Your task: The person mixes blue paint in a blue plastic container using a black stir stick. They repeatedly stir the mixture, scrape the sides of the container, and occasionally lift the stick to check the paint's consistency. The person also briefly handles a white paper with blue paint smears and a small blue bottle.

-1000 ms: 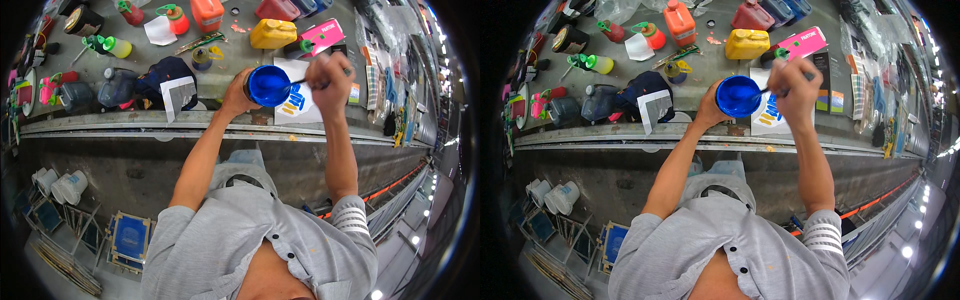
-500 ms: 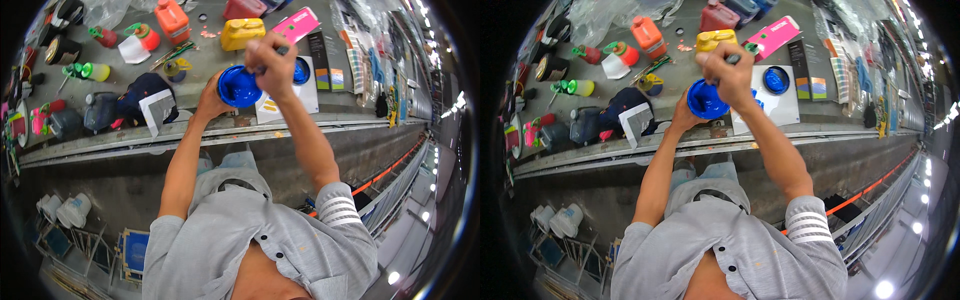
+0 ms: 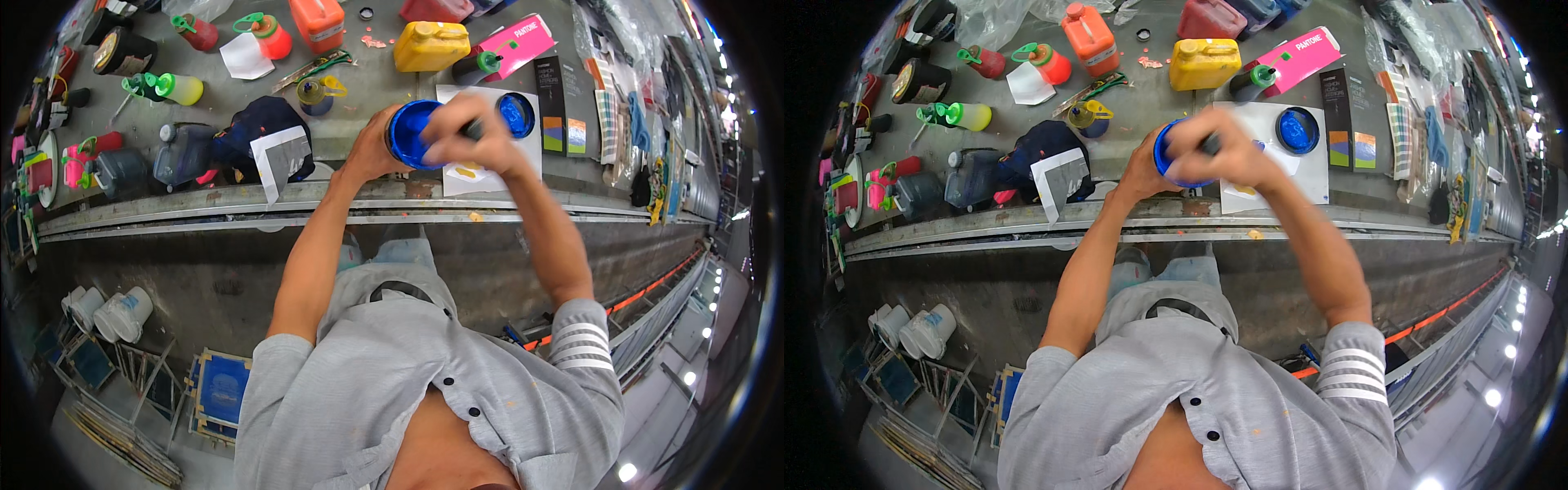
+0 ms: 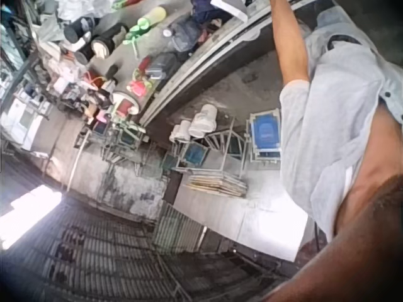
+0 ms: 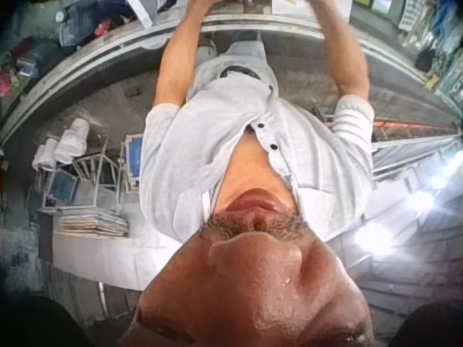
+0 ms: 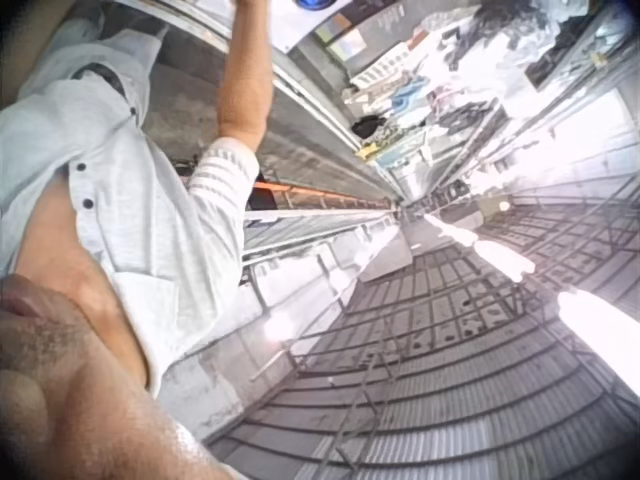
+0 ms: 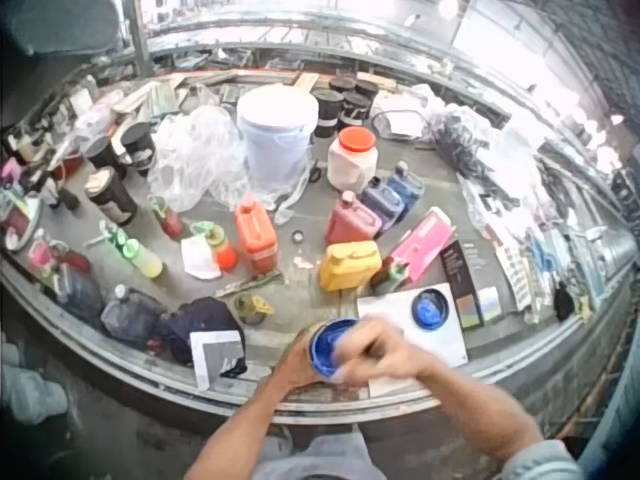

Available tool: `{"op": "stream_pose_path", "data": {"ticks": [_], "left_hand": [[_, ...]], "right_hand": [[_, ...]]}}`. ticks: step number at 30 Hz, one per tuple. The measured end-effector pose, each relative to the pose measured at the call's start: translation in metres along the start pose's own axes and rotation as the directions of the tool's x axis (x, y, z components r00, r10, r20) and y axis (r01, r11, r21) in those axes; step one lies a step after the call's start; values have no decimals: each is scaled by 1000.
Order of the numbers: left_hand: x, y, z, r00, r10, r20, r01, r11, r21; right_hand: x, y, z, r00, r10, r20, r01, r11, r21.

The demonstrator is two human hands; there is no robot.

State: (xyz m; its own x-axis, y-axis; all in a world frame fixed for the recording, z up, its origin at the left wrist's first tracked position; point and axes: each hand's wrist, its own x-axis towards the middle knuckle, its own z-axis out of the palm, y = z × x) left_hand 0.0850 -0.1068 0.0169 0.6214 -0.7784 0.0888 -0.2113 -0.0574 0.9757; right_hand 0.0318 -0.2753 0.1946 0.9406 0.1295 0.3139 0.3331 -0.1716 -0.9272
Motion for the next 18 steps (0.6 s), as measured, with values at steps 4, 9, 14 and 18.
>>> {"op": "stream_pose_path", "data": {"ticks": [4, 9, 14, 18], "left_hand": [[8, 7, -17, 998, 54, 28, -55, 996, 65], [-12, 9, 22, 956, -16, -292, -7, 997, -79], [3, -42, 17, 980, -27, -198, -3, 989, -146], [0, -1, -6, 990, -6, -138, 0, 999, -39]], "right_hand": [[25, -26, -28, 891, 260, -373, -43, 865, 500], [46, 0, 29, 692, 137, -709, -43, 988, 149], [43, 16, 34, 979, 172, 107, -186, 973, 138], [35, 6, -9, 887, 65, 458, -143, 980, 137]]}}
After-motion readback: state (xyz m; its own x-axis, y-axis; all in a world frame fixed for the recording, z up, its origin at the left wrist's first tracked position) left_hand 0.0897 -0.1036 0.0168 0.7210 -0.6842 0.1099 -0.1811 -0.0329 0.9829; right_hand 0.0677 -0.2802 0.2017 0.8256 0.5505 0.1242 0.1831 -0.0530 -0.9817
